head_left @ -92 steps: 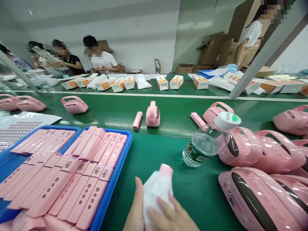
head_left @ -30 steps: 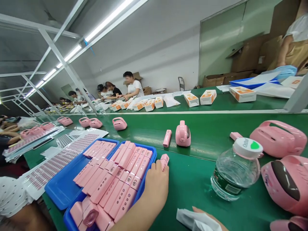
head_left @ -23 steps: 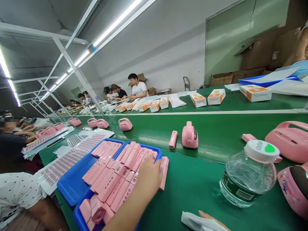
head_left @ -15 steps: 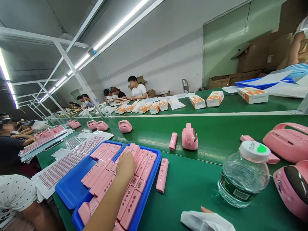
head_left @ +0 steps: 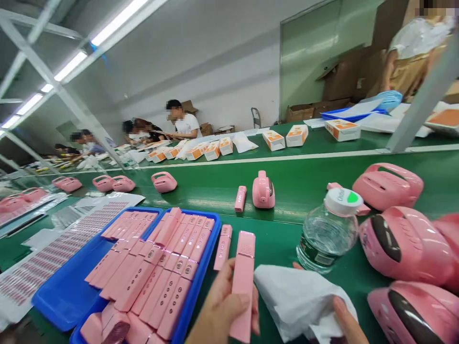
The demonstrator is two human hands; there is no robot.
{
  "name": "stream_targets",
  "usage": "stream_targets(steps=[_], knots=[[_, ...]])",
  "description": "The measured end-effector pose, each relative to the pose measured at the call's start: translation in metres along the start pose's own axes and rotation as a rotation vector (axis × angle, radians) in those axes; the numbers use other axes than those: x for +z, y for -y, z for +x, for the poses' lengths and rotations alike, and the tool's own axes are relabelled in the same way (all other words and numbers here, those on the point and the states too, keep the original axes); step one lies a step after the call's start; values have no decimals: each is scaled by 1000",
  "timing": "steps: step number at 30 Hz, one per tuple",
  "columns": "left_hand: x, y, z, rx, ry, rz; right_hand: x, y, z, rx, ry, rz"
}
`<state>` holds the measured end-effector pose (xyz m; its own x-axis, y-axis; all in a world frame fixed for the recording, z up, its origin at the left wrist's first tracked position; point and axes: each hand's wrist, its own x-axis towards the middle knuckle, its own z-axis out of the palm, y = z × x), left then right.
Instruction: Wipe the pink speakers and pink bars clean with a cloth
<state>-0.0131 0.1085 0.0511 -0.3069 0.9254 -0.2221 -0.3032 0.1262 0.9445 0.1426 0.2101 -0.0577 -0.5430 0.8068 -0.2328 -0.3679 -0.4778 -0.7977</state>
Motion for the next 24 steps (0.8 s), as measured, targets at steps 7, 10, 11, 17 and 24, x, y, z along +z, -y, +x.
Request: stream_targets(steps=[7,10,11,17,24], knots=[[29,65,7,-192,97,-229,14,16,-14,-107,-65,32],[24,68,3,-234,91,-241,15,13,-17,-415,118,-482],[21,67,3,-236,98,-294,18,13,-18,-564,226,-664],[10,64,8,-234,76,-548,33,8,-14,-1112,650,-1269],[12,62,3,-199,83,-463,31,0,-20,-951,550,-1198]])
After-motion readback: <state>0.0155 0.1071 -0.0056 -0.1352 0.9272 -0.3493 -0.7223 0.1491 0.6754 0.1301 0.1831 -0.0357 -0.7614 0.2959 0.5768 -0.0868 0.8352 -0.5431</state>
